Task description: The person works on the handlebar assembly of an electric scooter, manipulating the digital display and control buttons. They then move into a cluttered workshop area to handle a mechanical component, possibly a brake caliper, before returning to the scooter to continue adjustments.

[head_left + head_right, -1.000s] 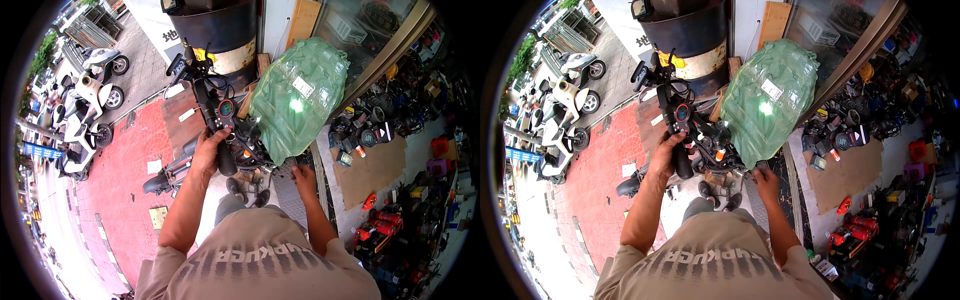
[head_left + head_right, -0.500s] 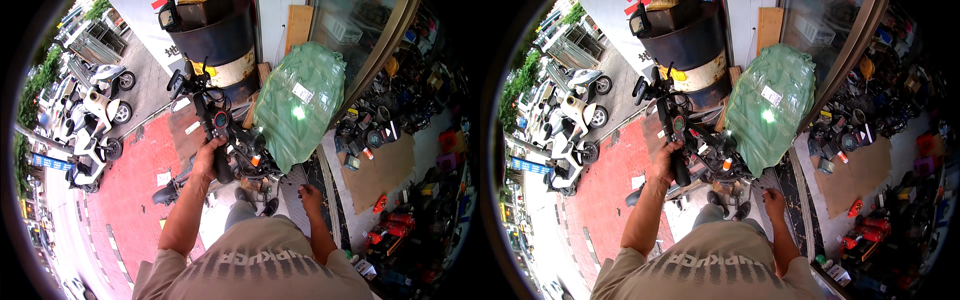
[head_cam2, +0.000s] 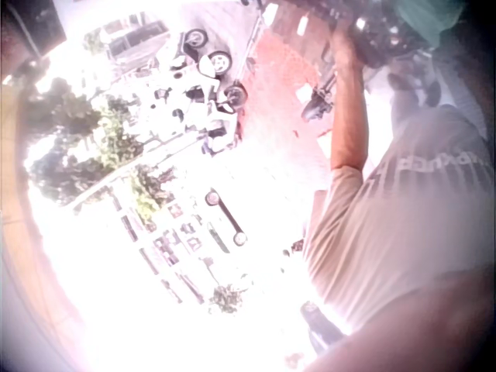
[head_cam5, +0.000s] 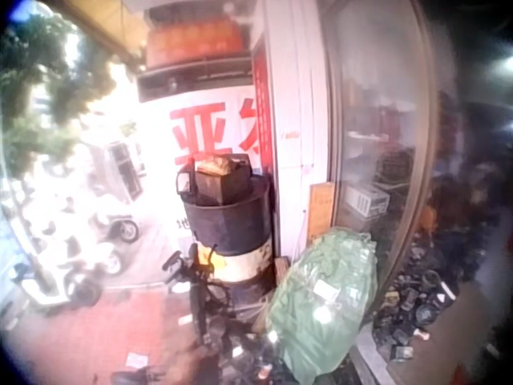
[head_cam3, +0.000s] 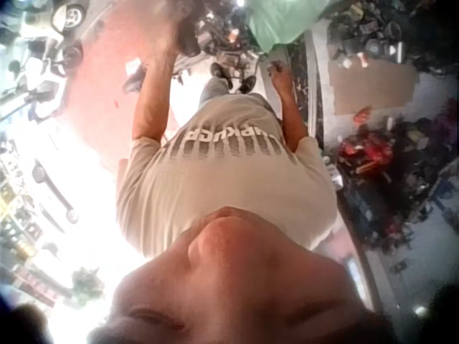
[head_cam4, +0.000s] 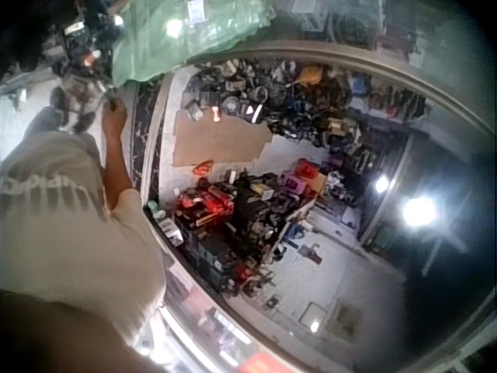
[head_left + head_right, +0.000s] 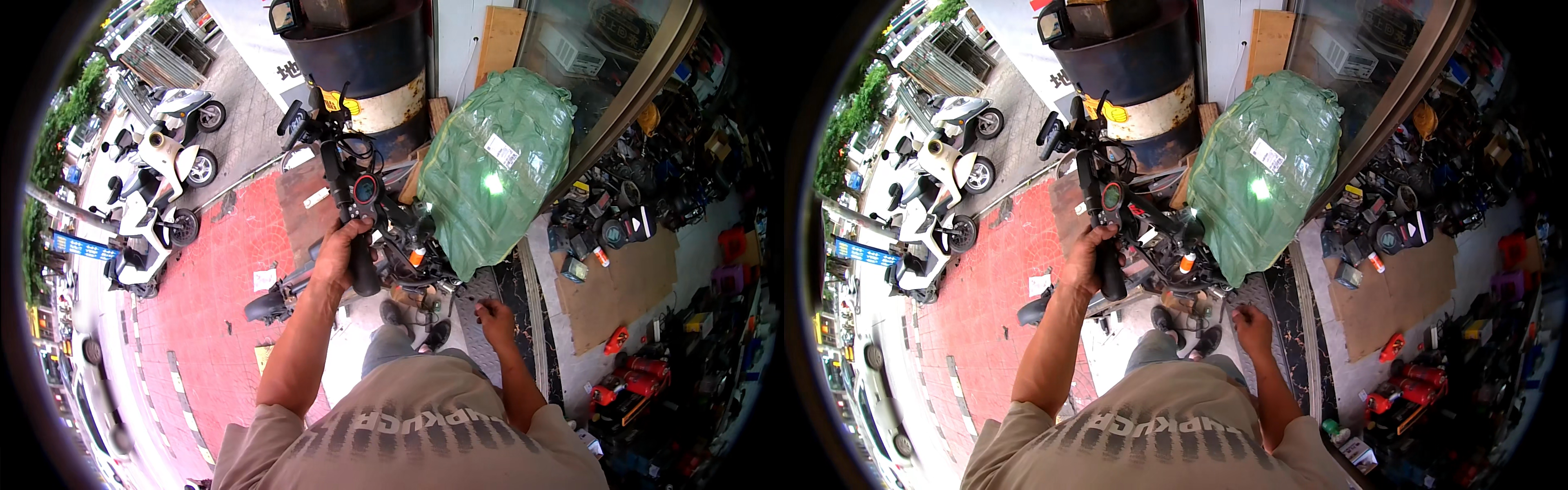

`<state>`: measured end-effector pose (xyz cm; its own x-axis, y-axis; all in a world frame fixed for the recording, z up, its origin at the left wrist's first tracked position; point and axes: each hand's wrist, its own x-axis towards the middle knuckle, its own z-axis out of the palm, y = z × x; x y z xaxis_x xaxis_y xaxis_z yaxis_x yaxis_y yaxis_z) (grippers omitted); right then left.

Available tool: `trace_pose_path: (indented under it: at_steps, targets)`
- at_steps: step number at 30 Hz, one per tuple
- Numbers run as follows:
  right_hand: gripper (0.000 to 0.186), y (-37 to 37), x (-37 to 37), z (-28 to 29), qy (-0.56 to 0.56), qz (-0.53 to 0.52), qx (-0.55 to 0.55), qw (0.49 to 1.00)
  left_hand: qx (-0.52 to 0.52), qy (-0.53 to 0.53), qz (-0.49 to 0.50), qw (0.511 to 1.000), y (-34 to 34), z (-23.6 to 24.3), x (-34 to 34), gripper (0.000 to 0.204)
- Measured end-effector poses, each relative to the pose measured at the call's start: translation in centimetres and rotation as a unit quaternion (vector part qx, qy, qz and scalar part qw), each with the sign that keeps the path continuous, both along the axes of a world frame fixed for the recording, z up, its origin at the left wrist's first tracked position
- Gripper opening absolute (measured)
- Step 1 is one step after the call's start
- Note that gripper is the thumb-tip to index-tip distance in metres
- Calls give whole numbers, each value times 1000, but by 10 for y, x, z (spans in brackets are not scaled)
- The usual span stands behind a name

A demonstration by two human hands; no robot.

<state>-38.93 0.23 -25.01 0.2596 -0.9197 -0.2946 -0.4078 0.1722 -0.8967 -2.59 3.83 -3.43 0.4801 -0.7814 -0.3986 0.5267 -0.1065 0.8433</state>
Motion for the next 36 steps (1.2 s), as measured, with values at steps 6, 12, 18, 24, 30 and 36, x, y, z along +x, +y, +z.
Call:
trace_pose_path:
  at_steps: [6, 12, 18, 24, 30, 36]
  targets:
    - [22, 0, -5, 0, 19, -2, -3, 1000, 12, 5, -1, 1000, 0, 2, 0, 33]
    - [23, -3, -5, 7, 21, 11, -9, 1000, 13, 10, 8, 1000, 1, 5, -3, 32]
    - [23, -6, -4, 4, 23, 23, -18, 999, 3, 31, 14, 999, -2, 4, -4, 33]
    - [24, -9, -1, -1, 29, 54, -23, 998, 0, -21, 20, 1000, -1, 5, -6, 39]
    - [23, -8, -7, 6, 5, 93, 68, 993, -65, 67, 22, 995, 2, -5, -11, 43]
    - [53, -12, -12, 14, 8, 77, 205, 976, 72, 162, 64, 982, 82, -123, 2, 51]
